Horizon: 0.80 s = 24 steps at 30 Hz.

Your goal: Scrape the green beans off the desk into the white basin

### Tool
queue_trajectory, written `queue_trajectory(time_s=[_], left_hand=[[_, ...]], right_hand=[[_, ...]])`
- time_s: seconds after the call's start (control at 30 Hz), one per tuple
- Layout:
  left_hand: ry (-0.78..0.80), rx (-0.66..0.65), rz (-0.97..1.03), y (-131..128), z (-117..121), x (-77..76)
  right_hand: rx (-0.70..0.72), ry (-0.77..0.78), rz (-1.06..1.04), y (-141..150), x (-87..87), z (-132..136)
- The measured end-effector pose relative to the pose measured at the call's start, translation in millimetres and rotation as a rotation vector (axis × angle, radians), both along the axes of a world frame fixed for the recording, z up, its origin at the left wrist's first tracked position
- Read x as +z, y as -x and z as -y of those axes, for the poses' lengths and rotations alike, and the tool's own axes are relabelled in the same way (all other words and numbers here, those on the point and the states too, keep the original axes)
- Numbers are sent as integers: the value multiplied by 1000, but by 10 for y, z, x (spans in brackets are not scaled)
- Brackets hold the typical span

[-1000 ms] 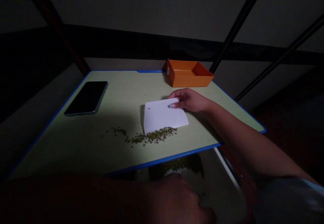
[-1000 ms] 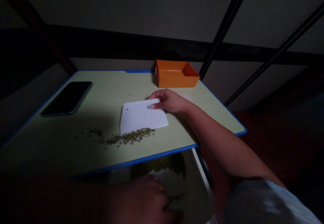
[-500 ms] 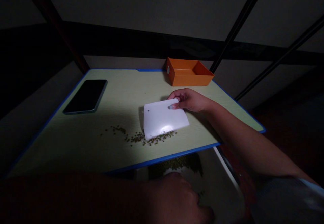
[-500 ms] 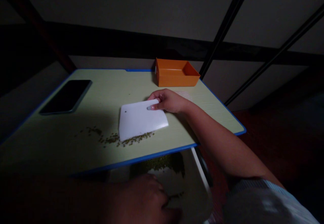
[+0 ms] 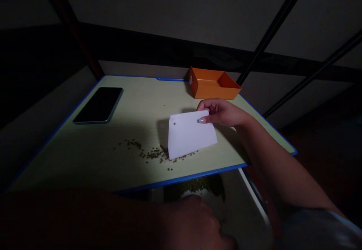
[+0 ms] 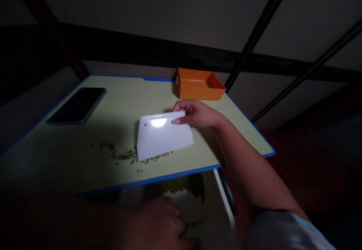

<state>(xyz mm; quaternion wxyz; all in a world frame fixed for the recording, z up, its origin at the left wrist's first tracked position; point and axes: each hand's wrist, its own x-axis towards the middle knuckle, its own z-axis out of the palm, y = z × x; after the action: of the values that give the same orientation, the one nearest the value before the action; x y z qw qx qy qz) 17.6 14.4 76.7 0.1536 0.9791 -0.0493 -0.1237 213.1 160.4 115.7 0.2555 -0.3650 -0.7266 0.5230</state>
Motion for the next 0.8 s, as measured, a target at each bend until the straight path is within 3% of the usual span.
queue_trajectory(time_s=[0.13,0.3,0.5,0.8], left_hand=[[18,18,66,22,1,-61],[22,10,10,13,-19,-43],[22,25,97,26,-3,-88],[11,2,-19,11,-8,-10]], right_hand=[[113,49,54,44,-9,42],[147,76,102,98,-36,67],[47,25,100,100,-81,30],[-98,-33,48,59,-97,-30]])
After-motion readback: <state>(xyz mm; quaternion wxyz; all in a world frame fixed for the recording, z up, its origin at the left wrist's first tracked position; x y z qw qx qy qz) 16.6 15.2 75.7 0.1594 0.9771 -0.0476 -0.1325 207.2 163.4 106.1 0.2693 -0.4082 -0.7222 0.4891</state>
